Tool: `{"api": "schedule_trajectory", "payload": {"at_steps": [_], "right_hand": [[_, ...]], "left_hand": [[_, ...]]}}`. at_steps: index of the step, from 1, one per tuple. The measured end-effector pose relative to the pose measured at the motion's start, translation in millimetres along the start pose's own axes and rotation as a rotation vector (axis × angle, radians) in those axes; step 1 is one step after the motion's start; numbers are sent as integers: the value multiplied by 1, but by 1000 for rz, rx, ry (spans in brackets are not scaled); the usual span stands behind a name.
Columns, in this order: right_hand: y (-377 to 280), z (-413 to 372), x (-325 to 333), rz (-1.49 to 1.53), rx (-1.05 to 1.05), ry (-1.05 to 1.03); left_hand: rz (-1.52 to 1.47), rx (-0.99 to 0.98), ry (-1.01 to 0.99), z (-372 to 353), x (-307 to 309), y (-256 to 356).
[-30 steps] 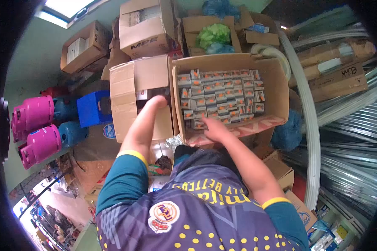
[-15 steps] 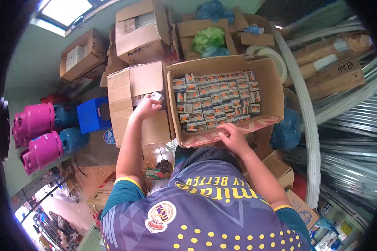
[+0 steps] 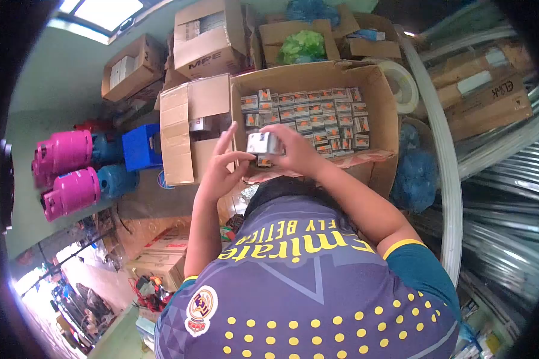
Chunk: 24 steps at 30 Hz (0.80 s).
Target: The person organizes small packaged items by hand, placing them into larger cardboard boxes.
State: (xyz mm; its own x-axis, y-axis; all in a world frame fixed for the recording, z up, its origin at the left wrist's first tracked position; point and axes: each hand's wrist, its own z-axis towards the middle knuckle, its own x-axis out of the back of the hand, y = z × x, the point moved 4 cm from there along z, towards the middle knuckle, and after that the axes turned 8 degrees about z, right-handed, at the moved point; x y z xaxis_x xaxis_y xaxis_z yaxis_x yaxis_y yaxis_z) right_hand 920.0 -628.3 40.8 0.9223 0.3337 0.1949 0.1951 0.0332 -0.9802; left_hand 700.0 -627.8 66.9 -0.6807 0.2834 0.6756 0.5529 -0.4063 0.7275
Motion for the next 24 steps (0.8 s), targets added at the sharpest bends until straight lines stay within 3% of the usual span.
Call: {"api": "schedule_trajectory", "payload": {"at_steps": [1,4,6,12,15,17,18,20,21,24], "right_hand": [[24,-1,6,-81,-28,5],[80,2,13,-288,-115,-22],[105,8,10,-376,-187,-79],[183,44,-30,-403,-156,-261],[219,38,-42,-378,-272,-417],[225,35,-46,-385,-250,-458],[236,34,-49,-419,-195,-469],[202,33,-38,-284,-378,-479],[209,33,-36,-250,-428,-486],[221,33,-30,-349,-394,-531]], "left_hand": [[180,-2,50,-7,1,-5],[-6,276,76,-42,9,-7],[25,399,115,-68,10,0],[149,650,186,-171,-41,12],[-14,863,244,-260,-121,-5],[41,874,201,-320,-177,-4],[-40,969,221,-352,-206,3],[-423,1174,223,-430,-278,-4],[-562,1261,317,-471,-324,9],[-454,1429,164,-532,-373,40]]}}
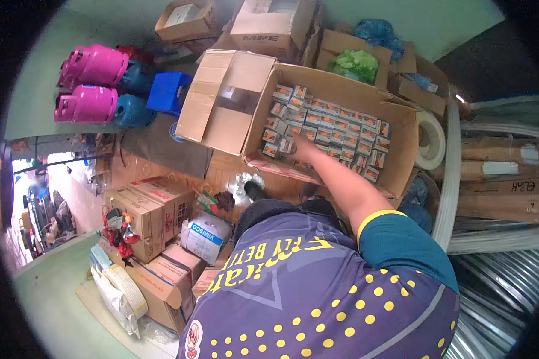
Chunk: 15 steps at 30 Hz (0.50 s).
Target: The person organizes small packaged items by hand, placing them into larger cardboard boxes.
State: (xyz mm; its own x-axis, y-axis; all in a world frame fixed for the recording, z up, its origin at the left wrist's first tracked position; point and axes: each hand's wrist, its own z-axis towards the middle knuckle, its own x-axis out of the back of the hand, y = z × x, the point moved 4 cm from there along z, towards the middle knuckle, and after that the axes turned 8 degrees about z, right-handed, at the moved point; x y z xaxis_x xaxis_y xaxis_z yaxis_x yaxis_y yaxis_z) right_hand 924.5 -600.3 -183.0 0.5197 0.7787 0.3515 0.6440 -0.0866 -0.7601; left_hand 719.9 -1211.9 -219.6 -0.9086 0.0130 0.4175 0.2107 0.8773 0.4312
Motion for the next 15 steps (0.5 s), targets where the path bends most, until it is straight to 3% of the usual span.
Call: {"api": "schedule_trajectory", "payload": {"at_steps": [3,5,8,10,11,12,14,15], "right_hand": [[2,-4,12,-120,14,152],[-20,-17,22,-132,135,476],[-159,-65,35,-28,589,778],[-210,-33,-3,343,645,620],[-238,-12,-19,424,613,506],[-243,35,-38,344,431,384],[-231,126,-69,120,163,340],[-219,154,-76,-4,-68,294]], "left_hand": [[60,45,-13,-3,6,-20],[56,39,-21,7,21,-26],[2,5,-35,35,58,-23],[-34,-40,-57,60,89,-13],[-59,-59,-70,76,104,-9],[-99,-67,-87,90,122,-1],[-206,-15,-110,91,168,51],[-205,-8,-93,104,190,45]]}}
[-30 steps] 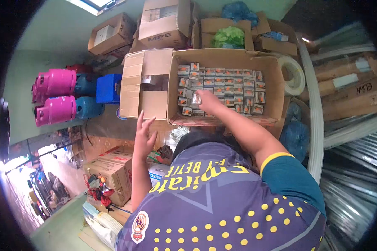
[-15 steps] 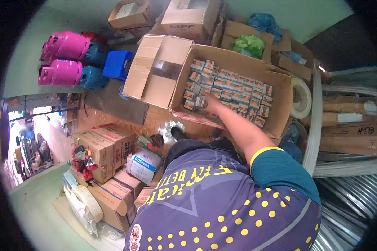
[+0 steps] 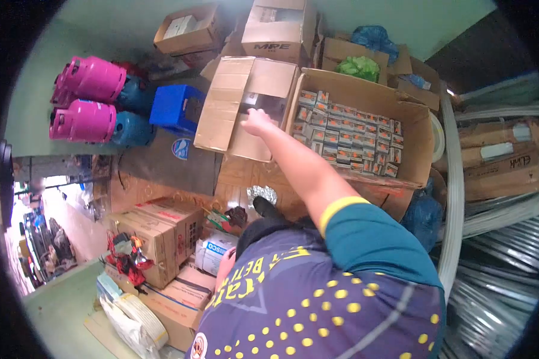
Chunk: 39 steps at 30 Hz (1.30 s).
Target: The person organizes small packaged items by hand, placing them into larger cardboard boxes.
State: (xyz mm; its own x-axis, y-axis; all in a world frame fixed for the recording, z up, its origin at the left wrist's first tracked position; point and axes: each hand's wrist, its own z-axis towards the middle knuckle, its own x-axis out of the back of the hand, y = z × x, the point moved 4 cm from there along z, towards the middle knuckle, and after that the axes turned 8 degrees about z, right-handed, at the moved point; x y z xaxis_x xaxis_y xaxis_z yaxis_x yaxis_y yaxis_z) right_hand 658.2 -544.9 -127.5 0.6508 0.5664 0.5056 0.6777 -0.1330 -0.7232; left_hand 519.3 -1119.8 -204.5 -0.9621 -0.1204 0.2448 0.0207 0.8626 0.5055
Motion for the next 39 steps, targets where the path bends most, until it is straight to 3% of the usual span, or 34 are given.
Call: {"api": "schedule_trajectory", "payload": {"at_steps": [2,4,5,8,9,10,13,16,20,24,26,27,28,29,31,32,33,34,36,38,39], "right_hand": [[5,7,-2,-383,-186,42],[19,25,-15,-448,-271,-75],[7,20,-5,-437,-225,-73],[-31,-43,8,-365,131,246],[-35,-72,7,-329,229,331],[-38,-100,5,-292,328,419],[-49,-169,-18,-209,386,344],[-41,-202,-55,-154,503,285],[-43,-205,-54,-94,462,245],[-50,-166,-10,-80,391,174],[-33,-118,13,323,202,-52],[-14,-82,13,784,61,-103],[-6,-53,30,1216,-337,-112],[16,-17,34,1460,-365,-38],[63,54,36,1695,-639,252],[76,72,37,1654,-678,392],[82,84,43,1652,-666,387],[81,96,48,1799,-719,467],[49,99,73,2181,-331,617],[-12,62,122,2450,407,14],[-40,33,146,2384,564,-193]], "left_hand": [[36,44,125,-15,53,28],[20,3,276,-39,105,42],[12,-21,350,-43,127,43],[163,-63,477,-47,182,-7],[132,-37,482,-64,182,10],[174,-36,436,-59,185,10],[218,-46,244,-41,193,22],[383,-251,158,-6,182,76],[414,-365,68,37,169,176],[350,-438,44,63,171,249],[333,-449,30,64,178,262],[346,-447,29,65,182,264],[359,-445,29,66,188,263],[303,-503,85,76,195,246],[130,-291,141,84,206,213],[45,-187,169,86,211,195],[-12,-104,224,89,213,165],[-31,-8,232,72,207,154],[231,-26,221,60,201,112],[370,-32,194,60,195,69],[386,-18,183,62,191,48]]}}
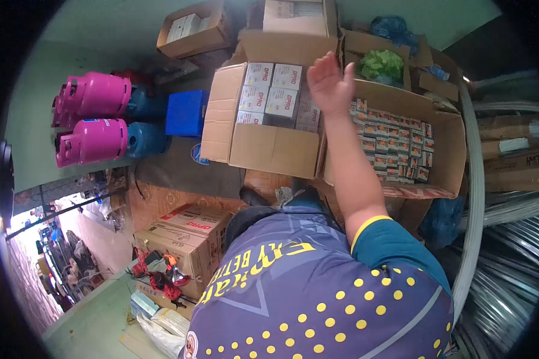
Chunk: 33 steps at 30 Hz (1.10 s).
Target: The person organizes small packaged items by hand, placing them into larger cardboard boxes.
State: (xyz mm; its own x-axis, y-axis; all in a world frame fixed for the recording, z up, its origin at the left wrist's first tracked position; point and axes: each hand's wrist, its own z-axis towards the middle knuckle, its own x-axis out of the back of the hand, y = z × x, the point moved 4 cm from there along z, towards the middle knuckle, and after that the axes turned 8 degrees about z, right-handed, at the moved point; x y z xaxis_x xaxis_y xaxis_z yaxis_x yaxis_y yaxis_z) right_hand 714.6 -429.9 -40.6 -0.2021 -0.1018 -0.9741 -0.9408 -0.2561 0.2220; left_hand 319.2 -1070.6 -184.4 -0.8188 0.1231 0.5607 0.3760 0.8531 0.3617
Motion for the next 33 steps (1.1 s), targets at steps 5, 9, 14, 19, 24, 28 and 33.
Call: {"api": "schedule_trajectory", "payload": {"at_steps": [5,9,14,19,24,28,33], "right_hand": [[-41,-17,-89,-840,128,14],[-95,-44,-105,-1406,444,351],[-132,-100,-77,-1524,470,453],[-111,-158,-59,-1500,360,554],[-85,-207,-53,-1482,223,507],[-85,-258,-51,-1681,235,477],[-88,-334,-57,-1555,416,642]], "left_hand": [[49,19,-47,12,-26,-46],[38,-12,-53,32,-21,-49],[-37,-129,-8,96,2,-33],[-182,-155,-153,145,36,76],[-462,205,-291,206,42,196],[-875,94,-317,250,59,285],[-1081,91,-104,283,96,334]]}}
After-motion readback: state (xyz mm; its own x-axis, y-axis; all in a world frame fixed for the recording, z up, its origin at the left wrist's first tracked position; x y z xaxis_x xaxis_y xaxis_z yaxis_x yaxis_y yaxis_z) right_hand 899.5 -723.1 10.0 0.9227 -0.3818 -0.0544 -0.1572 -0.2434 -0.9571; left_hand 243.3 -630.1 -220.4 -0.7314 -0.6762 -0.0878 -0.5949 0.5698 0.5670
